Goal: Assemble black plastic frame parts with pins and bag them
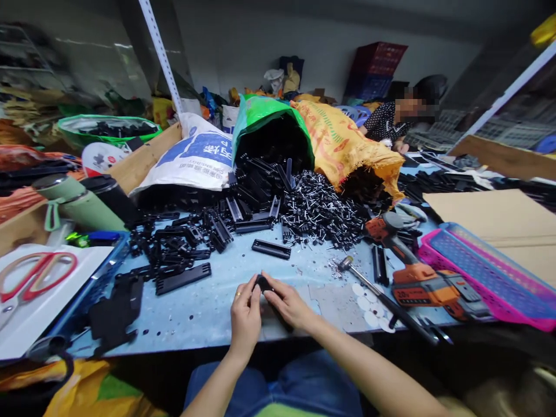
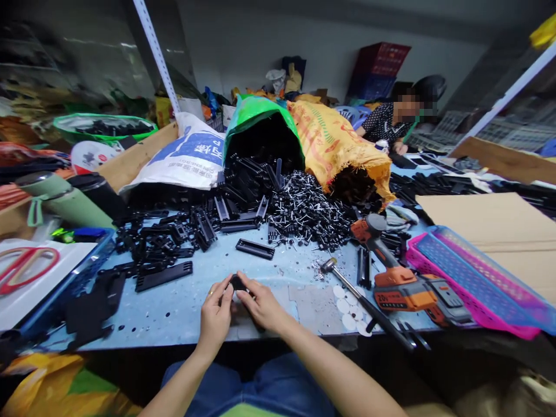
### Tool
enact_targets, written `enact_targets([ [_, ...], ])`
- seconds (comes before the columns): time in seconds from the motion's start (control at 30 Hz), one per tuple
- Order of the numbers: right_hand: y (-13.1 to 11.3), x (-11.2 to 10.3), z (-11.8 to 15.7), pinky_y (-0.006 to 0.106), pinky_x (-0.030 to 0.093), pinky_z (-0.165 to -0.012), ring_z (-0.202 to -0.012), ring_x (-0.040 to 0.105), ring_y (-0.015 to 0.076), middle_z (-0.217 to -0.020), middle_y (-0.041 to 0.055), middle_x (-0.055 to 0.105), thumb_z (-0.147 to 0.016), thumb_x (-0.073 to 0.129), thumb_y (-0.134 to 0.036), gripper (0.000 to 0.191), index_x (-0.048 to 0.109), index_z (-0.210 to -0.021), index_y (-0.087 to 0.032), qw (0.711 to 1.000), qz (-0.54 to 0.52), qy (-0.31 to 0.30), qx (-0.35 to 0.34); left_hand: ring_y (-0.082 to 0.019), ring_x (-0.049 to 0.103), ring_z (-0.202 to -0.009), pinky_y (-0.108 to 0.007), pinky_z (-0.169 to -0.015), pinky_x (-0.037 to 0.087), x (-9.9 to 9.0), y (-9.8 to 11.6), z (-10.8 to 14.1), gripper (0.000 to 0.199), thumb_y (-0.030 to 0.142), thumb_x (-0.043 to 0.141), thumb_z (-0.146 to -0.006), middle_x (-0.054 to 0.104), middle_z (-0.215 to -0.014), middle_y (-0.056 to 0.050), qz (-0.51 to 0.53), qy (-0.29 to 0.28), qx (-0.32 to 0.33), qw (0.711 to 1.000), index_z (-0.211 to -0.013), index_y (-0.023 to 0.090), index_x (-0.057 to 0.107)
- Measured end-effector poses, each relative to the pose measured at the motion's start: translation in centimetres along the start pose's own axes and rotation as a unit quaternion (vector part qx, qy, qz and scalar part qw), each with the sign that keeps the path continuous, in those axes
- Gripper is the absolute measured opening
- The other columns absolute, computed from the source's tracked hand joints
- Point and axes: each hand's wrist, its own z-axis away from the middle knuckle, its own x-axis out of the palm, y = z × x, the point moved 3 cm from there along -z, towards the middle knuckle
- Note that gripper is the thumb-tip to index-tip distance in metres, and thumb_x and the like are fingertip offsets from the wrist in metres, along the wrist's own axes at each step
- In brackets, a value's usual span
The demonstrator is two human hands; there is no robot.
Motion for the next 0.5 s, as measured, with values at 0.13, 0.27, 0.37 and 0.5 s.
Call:
enact_targets([
  [0.13,4.4,-6.9,-1.1,0.034,0.044,-0.084,-0.091,0.056,0.018,-0.108,0.0071,0.058,-0.09,0.039,-0.039,0.039,0.051,-0.123,-0.023,0.982,0.169,0.057,0.061,-0.027,0.035,-0.122,-0.051,-0.1,0.028,1.0,0.5,-0.2,0.058,0.007,0.041,-0.078,0.042,-0.129,-0.009,-0.2,-0.138,0.139,0.96,-0.132,0.028,0.038],
  [0.27,8.4,-15.1,-0.5,0.037,0.039,-0.088,-0.1,0.05,0.0231,-0.11,0.012,0.056,-0.09,0.039,-0.037,0.041,0.05,-0.123,-0.016,0.904,0.349,0.196,0.152,-0.023,0.045,-0.111,-0.059,-0.103,0.01,1.9,1.5,-0.8,0.054,0.0,0.039,-0.076,0.058,-0.108,-0.005,-0.299,-0.32,0.298,0.848,-0.119,0.03,0.052],
  [0.37,9.2,-20.2,-1.1,0.039,0.035,-0.091,-0.111,0.042,0.0262,-0.12,0.0148,0.049,-0.09,0.037,-0.036,0.045,0.04,-0.131,-0.016,0.849,0.446,0.227,0.17,-0.02,0.053,-0.091,-0.051,-0.098,0.025,2.1,1.6,-1.3,0.048,0.001,0.038,-0.08,0.06,-0.092,-0.005,-0.369,-0.308,0.293,0.827,-0.12,0.024,0.051],
  [0.5,9.7,-28.0,-5.4,0.048,0.028,-0.093,-0.12,0.032,0.0324,-0.126,0.0229,0.042,-0.091,0.037,-0.027,0.054,0.02,-0.14,-0.011,0.764,0.491,0.215,0.359,-0.022,0.053,-0.087,-0.041,-0.083,0.035,2.5,1.7,-1.2,0.044,0.002,0.038,-0.082,0.06,-0.09,-0.007,-0.436,-0.275,0.25,0.819,-0.121,0.019,0.05],
])
